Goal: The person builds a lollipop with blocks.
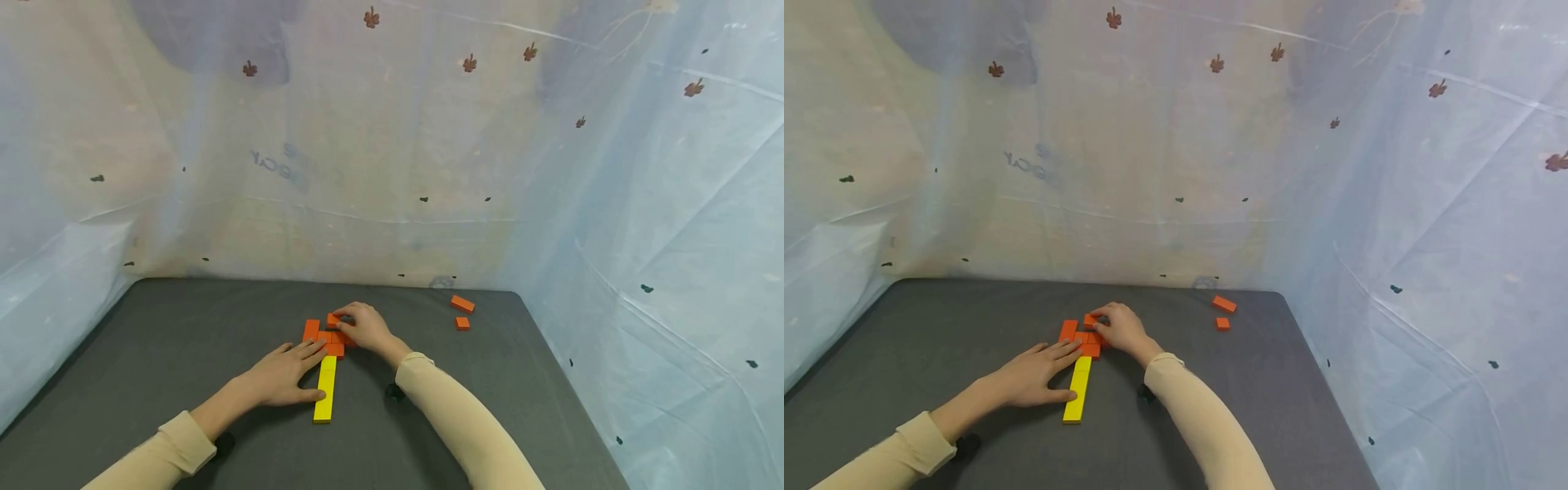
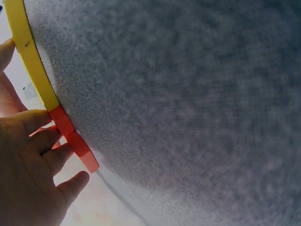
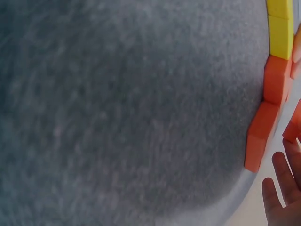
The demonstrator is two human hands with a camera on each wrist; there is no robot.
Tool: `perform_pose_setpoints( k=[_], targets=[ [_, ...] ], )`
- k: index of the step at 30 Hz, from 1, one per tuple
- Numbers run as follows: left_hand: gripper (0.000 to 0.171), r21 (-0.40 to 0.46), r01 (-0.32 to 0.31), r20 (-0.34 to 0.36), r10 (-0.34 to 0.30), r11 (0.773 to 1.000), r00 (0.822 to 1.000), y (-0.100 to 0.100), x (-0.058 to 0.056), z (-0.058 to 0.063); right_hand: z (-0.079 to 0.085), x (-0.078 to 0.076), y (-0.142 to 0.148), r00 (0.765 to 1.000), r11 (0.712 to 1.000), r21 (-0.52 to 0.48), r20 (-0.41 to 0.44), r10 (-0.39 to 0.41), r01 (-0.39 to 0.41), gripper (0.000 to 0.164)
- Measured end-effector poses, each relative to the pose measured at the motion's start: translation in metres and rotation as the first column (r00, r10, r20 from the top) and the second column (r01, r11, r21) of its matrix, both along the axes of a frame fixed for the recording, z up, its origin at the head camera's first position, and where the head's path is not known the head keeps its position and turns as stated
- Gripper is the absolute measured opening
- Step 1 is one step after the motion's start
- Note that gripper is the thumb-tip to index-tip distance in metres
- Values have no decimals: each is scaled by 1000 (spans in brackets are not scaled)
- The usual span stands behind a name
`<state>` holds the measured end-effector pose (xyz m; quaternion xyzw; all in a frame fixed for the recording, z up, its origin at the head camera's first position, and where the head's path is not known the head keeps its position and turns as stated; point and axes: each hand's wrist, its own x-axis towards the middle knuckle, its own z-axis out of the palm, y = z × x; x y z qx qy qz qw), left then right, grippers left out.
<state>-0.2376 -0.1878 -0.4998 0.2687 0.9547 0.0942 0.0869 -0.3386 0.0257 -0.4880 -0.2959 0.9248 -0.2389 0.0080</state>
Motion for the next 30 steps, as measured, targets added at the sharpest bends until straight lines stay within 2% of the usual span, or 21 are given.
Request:
perform_pose_setpoints(
  k=[5, 16, 24, 30],
  targets=[
    [97, 12, 18, -27, -17, 1000, 999, -1, -1, -2, 0, 1, -8, 1000, 1000, 23, 9, -17, 17, 31],
    [95, -1, 24, -37, -24, 1000, 999, -1, -1, -3, -5, 1, -14, 998, 997, 56, 4, -56, 56, 30],
    [96, -4, -1, -1, 1, 1000, 1000, 0, -1, -2, -6, 2, -19, 999, 996, 80, 9, -46, 45, 31],
    [96, -11, 7, -17, -7, 1000, 1000, 0, -1, -3, -5, 4, -20, 999, 995, 89, 5, -41, 40, 30]
  ],
)
